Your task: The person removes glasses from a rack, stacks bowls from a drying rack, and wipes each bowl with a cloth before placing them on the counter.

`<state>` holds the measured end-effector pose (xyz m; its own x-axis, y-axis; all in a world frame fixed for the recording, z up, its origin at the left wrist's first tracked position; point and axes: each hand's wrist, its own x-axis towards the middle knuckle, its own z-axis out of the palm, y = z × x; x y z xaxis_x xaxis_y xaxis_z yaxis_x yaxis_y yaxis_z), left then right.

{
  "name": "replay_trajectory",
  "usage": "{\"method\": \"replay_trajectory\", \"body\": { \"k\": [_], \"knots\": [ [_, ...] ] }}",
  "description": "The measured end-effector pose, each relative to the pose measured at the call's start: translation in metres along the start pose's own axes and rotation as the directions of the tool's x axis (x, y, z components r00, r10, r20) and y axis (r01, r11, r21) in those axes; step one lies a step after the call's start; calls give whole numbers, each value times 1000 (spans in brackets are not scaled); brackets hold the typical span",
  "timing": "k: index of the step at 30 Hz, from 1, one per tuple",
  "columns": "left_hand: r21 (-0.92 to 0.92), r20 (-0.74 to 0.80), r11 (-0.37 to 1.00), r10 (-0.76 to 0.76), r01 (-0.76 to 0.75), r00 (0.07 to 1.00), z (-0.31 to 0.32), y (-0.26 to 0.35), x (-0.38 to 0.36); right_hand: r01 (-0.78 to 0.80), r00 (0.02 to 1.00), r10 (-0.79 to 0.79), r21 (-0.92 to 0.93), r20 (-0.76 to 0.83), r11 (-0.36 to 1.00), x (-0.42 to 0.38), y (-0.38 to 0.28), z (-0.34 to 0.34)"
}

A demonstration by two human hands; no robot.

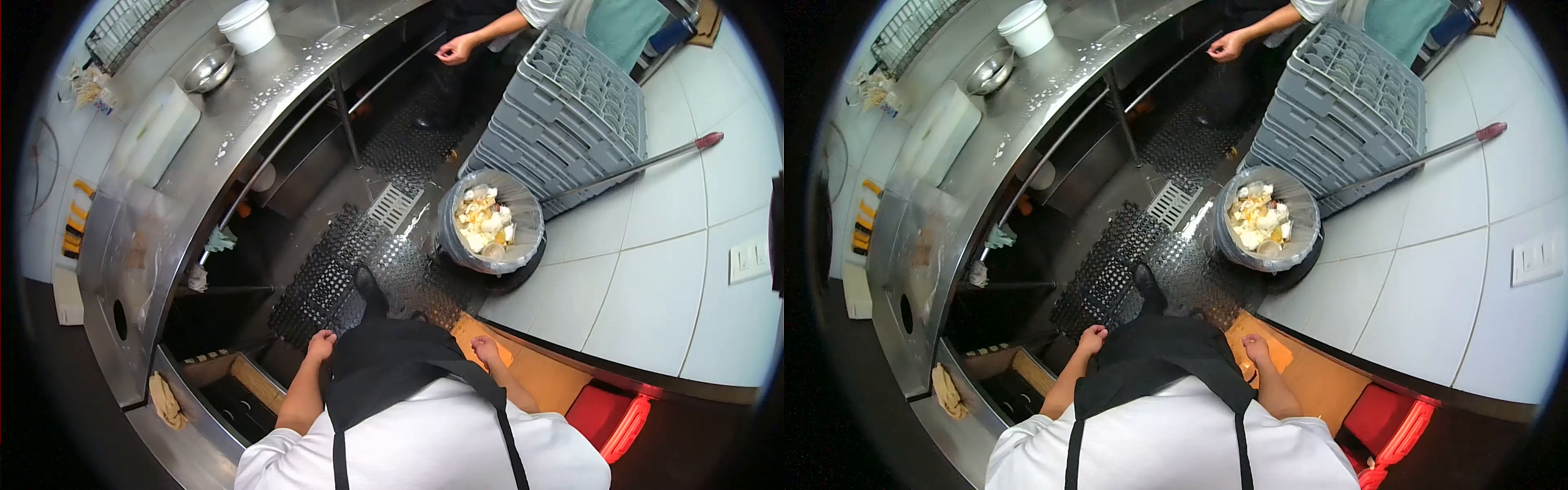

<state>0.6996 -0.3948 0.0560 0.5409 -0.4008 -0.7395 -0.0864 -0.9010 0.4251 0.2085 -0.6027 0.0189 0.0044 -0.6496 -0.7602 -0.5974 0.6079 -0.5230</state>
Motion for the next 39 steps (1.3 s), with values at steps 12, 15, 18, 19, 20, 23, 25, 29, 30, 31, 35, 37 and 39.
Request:
{"method": "replay_trajectory", "body": {
  "k": [12,15,18,19,20,23,25,29,30,31,35,37,39],
  "knots": [
    [-5,-31,992,-128,128,991,-5,-11,-55,34,999,-32,-65,20,997,12,-19,-2],
    [-20,-13,991,-131,131,991,2,-29,-45,40,999,-39,-72,16,997,8,-21,-1],
    [28,-31,992,-125,126,992,0,-22,-49,60,998,-61,-92,0,994,10,-18,-1],
    [30,-15,990,-140,140,990,-3,-16,-52,73,997,-73,-96,7,993,11,-15,1],
    [27,-1,987,-158,158,987,-11,4,-63,88,996,-86,-104,18,991,14,-12,1],
    [25,-32,992,-125,126,992,-9,-10,-52,60,997,-57,-55,43,997,4,-20,1],
    [40,-45,998,-52,54,998,-3,-16,-36,48,998,-45,-62,35,997,2,-19,1],
    [89,-24,982,171,-168,985,2,-33,-10,139,989,-130,-133,77,981,17,-6,-5],
    [131,-73,958,265,-254,961,7,-36,-11,113,992,-110,-44,65,993,10,-16,-7],
    [125,-25,956,270,-264,963,8,-35,-9,145,986,-145,5,87,989,22,-9,-7],
    [134,-70,982,146,-135,987,-8,-1,-47,72,987,-67,-28,147,997,48,3,-7],
    [71,-89,996,53,-47,995,-7,-6,-46,72,981,-61,-55,184,996,42,-14,-5],
    [19,-82,1000,-3,5,997,-6,-10,-48,80,975,-64,-70,213,994,42,-24,-5]
  ]
}}
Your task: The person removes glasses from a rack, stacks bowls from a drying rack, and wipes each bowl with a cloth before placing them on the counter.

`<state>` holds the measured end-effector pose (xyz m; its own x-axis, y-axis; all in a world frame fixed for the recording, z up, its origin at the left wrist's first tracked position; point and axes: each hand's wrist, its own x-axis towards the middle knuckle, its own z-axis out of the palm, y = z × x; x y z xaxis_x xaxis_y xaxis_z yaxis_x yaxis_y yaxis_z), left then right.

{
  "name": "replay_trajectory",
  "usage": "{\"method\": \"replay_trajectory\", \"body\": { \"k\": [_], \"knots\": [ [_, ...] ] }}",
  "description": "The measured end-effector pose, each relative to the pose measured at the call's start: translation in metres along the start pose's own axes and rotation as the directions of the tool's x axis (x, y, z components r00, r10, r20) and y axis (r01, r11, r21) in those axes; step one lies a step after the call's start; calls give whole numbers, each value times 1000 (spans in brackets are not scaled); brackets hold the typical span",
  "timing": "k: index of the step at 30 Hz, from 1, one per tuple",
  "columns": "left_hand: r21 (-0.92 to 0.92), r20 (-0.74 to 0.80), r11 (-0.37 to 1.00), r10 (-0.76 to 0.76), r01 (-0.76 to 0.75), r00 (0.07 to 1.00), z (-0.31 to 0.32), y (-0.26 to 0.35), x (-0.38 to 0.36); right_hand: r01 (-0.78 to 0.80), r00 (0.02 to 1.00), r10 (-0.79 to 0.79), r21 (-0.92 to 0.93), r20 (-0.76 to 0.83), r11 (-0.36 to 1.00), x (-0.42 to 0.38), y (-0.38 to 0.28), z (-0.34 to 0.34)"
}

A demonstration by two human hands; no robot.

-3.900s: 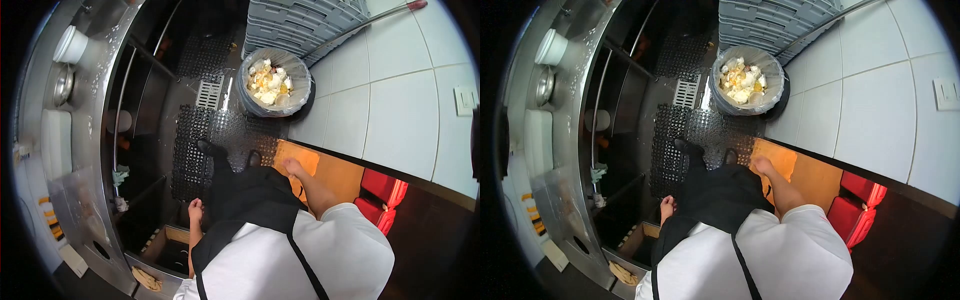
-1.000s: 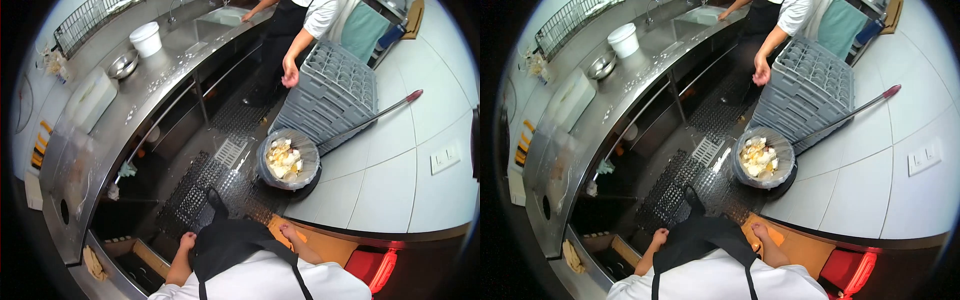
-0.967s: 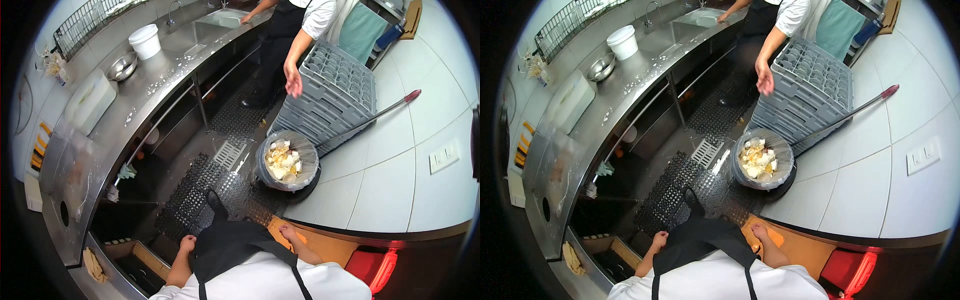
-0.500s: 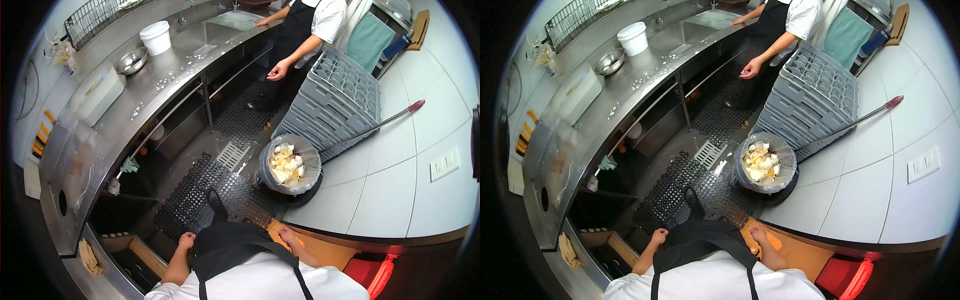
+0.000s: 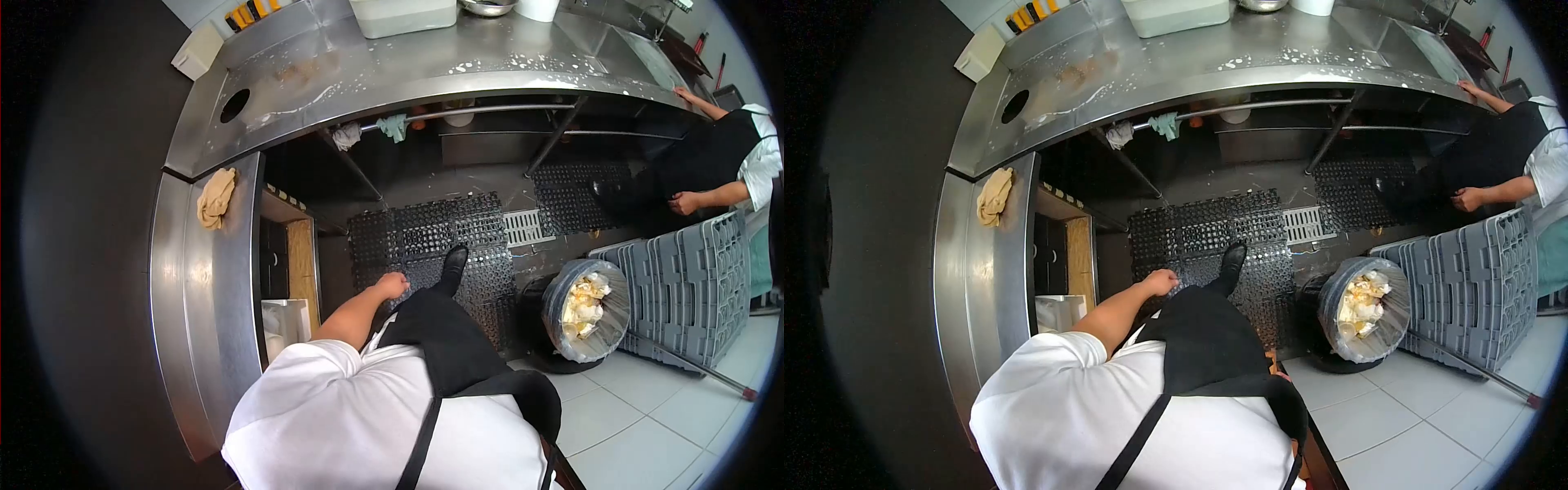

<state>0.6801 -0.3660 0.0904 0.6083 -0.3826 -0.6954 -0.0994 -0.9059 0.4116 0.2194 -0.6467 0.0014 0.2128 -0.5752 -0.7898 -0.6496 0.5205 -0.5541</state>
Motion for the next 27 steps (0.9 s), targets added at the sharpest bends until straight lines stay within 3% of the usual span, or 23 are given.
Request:
{"method": "replay_trajectory", "body": {
  "k": [10,12,14,15,18,19,23,26,27],
  "knots": [
    [78,38,997,-34,31,999,16,-22,-13,47,993,-50,30,106,998,3,-21,-6],
    [41,102,992,-123,119,987,7,-10,-18,51,993,-59,78,104,996,2,-12,-12],
    [27,55,998,-54,53,997,10,-17,-11,91,995,-93,128,17,988,11,7,-7],
    [23,51,998,-62,61,997,12,-16,-10,-8,986,-16,146,165,989,18,11,-14],
    [7,11,997,-79,79,997,0,-7,-9,13,995,-33,191,99,982,-1,2,0],
    [8,5,997,-76,76,997,-1,-8,-8,48,999,-48,179,-2,983,-13,-4,10],
    [-79,46,981,-173,177,984,-23,26,-24,33,999,-33,0,6,999,-23,3,22],
    [-29,-46,998,-52,51,998,-6,-4,-6,-17,992,19,-17,123,1000,-15,10,20],
    [-4,-35,1000,-27,27,999,-4,-5,-6,-9,996,10,-9,86,1000,-14,12,22]
  ]
}}
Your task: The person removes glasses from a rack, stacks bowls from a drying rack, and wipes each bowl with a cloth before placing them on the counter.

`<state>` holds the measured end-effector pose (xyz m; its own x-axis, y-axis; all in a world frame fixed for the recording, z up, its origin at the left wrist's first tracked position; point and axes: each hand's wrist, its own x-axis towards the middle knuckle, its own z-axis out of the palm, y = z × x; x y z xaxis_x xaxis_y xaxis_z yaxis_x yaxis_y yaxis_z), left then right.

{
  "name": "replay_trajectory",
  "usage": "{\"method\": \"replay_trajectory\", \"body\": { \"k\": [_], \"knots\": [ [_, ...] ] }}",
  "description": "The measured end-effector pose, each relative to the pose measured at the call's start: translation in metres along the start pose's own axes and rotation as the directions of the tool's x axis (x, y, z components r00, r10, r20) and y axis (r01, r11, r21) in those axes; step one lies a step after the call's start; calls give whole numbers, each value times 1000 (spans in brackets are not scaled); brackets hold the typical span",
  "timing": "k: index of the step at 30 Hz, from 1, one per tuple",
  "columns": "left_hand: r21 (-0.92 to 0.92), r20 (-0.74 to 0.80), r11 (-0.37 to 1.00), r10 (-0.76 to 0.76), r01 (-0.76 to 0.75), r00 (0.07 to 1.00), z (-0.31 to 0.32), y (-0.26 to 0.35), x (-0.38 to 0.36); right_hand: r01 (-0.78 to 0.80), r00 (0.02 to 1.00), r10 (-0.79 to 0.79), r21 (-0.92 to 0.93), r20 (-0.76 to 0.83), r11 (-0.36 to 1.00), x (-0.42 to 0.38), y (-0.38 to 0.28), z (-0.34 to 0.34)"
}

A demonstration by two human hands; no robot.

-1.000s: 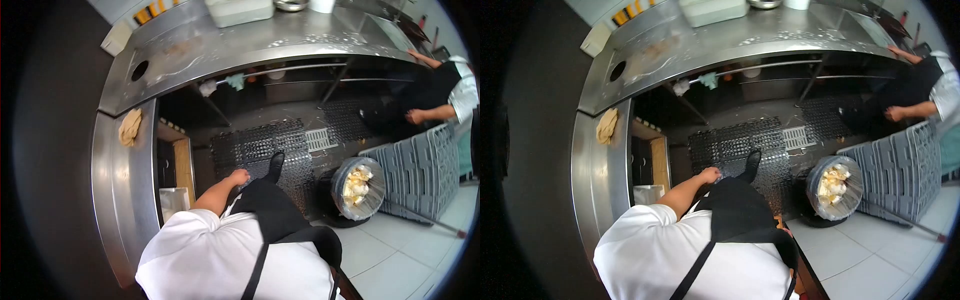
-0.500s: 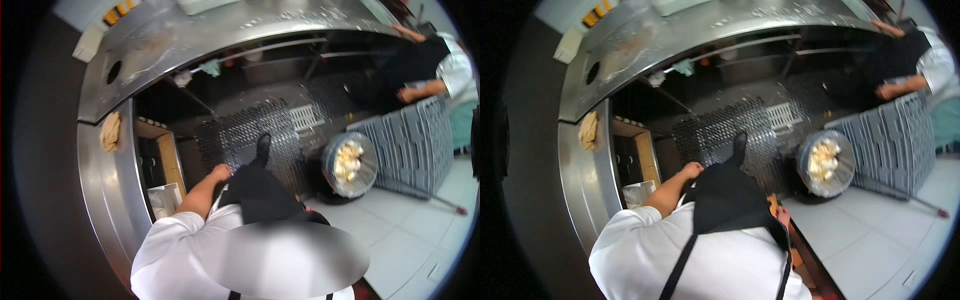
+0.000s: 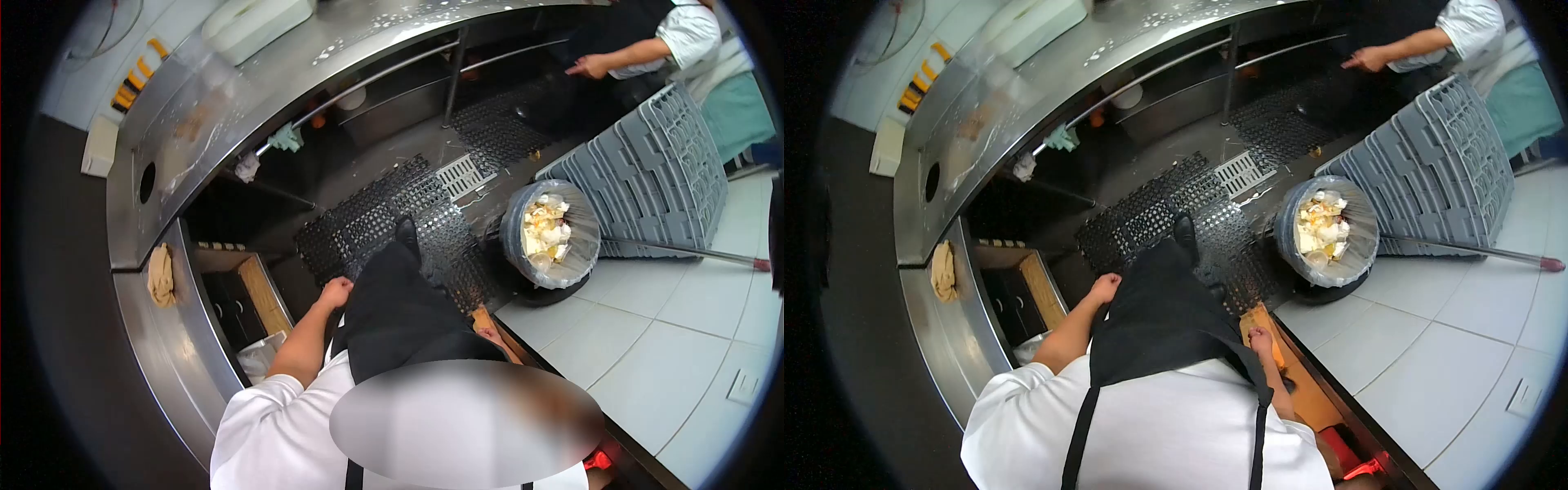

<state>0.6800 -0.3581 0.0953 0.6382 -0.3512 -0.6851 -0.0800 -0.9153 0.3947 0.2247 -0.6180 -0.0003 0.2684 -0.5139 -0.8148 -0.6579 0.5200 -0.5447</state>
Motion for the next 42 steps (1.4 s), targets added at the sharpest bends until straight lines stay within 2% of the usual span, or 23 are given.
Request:
{"method": "replay_trajectory", "body": {
  "k": [1,2,4,5,6,7,10,11,13,16,19,20,24,25,28,30,34,35,36,38,39,41,42],
  "knots": [
    [29,18,999,-26,25,999,3,-1,-3,12,999,-12,8,-40,1000,3,0,3],
    [131,93,990,32,-44,995,9,-14,6,28,996,-27,14,-80,1000,9,-6,4],
    [182,108,983,-23,3,994,14,-18,5,15,992,-16,-9,-123,1000,18,-34,5],
    [63,146,992,-114,105,983,21,-32,21,-2,990,-1,-22,-143,1000,16,-46,7],
    [94,197,994,-78,60,977,17,-33,28,84,985,-86,-25,-147,996,36,-37,4],
    [125,257,992,-37,5,966,16,-28,36,82,983,-83,-10,-165,997,36,-39,5],
    [241,225,970,-88,32,970,-6,27,58,93,976,-76,76,-204,993,59,-67,1],
    [221,198,975,-52,7,979,-10,41,81,98,977,-74,112,-200,989,52,-93,2],
    [173,140,985,-12,-12,990,-18,64,119,28,980,-34,-31,-197,999,58,-126,0],
    [83,88,994,61,-69,994,-51,131,157,39,982,-52,-74,-184,997,95,-136,-5],
    [-45,52,989,140,-138,989,-72,178,191,-46,983,44,-11,-178,999,100,-196,-10],
    [-47,37,985,171,-169,985,-85,202,189,35,977,-46,-58,-207,998,124,-191,-12],
    [-85,-19,967,240,-241,971,-107,227,212,127,983,-123,20,-136,992,147,-259,-19],
    [-136,12,978,163,-160,987,-115,235,205,145,982,-139,40,-131,989,147,-280,-21],
    [-52,-33,996,74,-75,997,-111,222,202,182,979,-178,35,-95,983,157,-303,-21],
    [-36,-20,999,33,-34,999,-93,193,197,140,988,-141,-26,-67,990,161,-314,-31],
    [-52,14,990,-130,131,991,-56,165,152,190,980,-196,-192,-12,963,166,-319,-56],
    [-42,40,990,-130,132,991,-26,131,165,190,981,-192,-159,4,969,166,-328,-62],
    [-22,6,981,-192,192,981,-36,166,129,191,982,-190,-127,17,973,170,-334,-69],
    [36,140,984,-178,175,974,-21,166,116,225,974,-226,-106,7,969,186,-351,-81],
    [-232,129,903,-340,362,932,4,148,126,225,974,-227,-75,-12,971,186,-366,-88],
    [-522,256,733,-353,436,900,51,110,149,246,969,-245,-38,33,969,187,-419,-85],
    [-448,205,796,-352,408,913,61,104,159,249,967,-249,-12,48,968,198,-439,-83]
  ]
}}
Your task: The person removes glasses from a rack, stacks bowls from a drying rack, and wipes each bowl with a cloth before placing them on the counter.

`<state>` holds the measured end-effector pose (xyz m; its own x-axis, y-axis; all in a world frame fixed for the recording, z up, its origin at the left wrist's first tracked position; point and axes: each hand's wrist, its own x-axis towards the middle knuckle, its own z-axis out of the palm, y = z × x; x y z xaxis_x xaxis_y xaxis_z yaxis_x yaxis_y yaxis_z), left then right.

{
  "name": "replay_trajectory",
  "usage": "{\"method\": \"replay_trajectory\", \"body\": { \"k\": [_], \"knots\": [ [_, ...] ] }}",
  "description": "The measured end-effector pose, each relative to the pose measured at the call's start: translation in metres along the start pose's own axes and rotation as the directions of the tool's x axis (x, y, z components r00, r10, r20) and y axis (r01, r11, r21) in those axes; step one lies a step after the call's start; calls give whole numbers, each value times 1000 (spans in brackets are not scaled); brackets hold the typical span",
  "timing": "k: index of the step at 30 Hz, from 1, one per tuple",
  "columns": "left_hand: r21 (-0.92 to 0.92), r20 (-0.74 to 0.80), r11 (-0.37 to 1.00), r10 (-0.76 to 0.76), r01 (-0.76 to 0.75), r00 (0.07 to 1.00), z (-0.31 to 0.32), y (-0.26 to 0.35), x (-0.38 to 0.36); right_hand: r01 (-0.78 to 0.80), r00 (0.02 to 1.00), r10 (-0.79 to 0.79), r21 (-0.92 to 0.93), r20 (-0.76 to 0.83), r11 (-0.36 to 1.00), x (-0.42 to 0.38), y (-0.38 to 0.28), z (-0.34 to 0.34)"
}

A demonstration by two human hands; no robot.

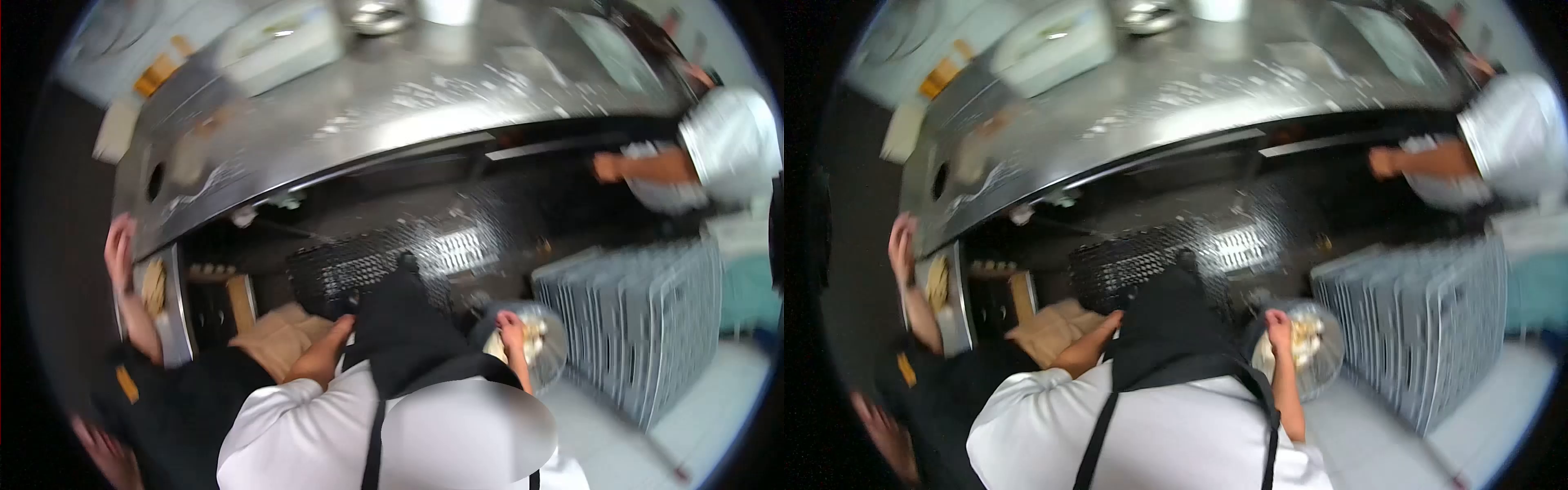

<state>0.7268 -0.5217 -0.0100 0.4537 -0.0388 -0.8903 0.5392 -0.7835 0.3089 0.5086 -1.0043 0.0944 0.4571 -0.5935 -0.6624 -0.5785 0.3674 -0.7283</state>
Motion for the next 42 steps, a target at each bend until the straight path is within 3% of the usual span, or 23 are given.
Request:
{"method": "replay_trajectory", "body": {
  "k": [2,3,4,5,7,10,11,13,14,15,17,19,24,27,29,31,33,35,36,38,39,40,42],
  "knots": [
    [31,-106,997,-67,70,992,14,40,-24,22,998,-24,20,62,1000,34,-43,6],
    [263,-9,960,101,-95,995,9,54,-28,33,996,-35,25,88,999,41,-75,10],
    [590,136,766,215,-254,967,8,54,-2,116,987,-120,40,109,992,57,-99,20],
    [444,34,884,148,-147,988,4,95,-27,196,973,-203,65,112,978,74,-120,28],
    [349,-113,910,278,-224,954,1,130,-22,343,930,-350,74,115,936,102,-175,47],
    [145,18,968,203,-203,979,1,181,18,556,822,-566,133,58,820,97,-291,78],
    [-236,51,964,137,-122,989,-2,213,-8,622,774,-631,121,59,774,93,-328,84],
    [-565,150,825,112,-8,982,-13,266,-32,701,694,-714,137,91,699,88,-391,90],
    [-562,188,827,148,-17,971,-4,260,-6,728,668,-740,134,84,672,88,-421,92],
    [-681,378,722,200,125,904,13,241,52,753,641,-763,128,78,646,88,-448,92],
    [-250,457,967,165,-52,874,-4,269,73,818,551,-833,163,52,552,92,-494,91],
    [13,451,989,125,-147,884,-17,316,65,837,504,-864,250,0,488,101,-529,90],
    [318,480,906,100,-280,871,-28,438,-10,917,325,-941,274,-97,288,140,-610,70],
    [397,535,865,53,-306,843,-36,528,-79,978,119,-988,183,-101,99,185,-688,40],
    [293,545,881,165,-371,822,-51,598,-127,970,59,-993,239,-103,33,214,-760,24],
    [14,481,837,474,-547,738,-74,673,-179,975,27,-995,222,-98,5,235,-844,17],
    [394,255,643,610,-657,750,-106,784,-262,992,-109,-990,54,-93,-114,264,-935,10],
    [340,139,332,908,-880,396,-124,874,-306,899,-352,-935,-261,53,-353,295,-1026,4],
    [143,71,85,993,-986,96,-124,923,-313,882,-367,-922,-269,125,-387,308,-1063,7],
    [-14,-125,-79,989,-997,-77,-126,1029,-341,882,-333,-901,-246,279,-402,332,-1119,26],
    [177,-234,-133,957,-975,-173,-130,1088,-356,900,-287,-888,-217,360,-379,345,-1136,37],
    [329,-241,-58,960,-943,-143,-142,1136,-366,901,-216,-885,-265,414,-343,356,-1143,50],
    [381,-235,-167,934,-909,-270,-165,1242,-362,892,-260,-928,-301,268,-337,351,-1132,61]
  ]
}}
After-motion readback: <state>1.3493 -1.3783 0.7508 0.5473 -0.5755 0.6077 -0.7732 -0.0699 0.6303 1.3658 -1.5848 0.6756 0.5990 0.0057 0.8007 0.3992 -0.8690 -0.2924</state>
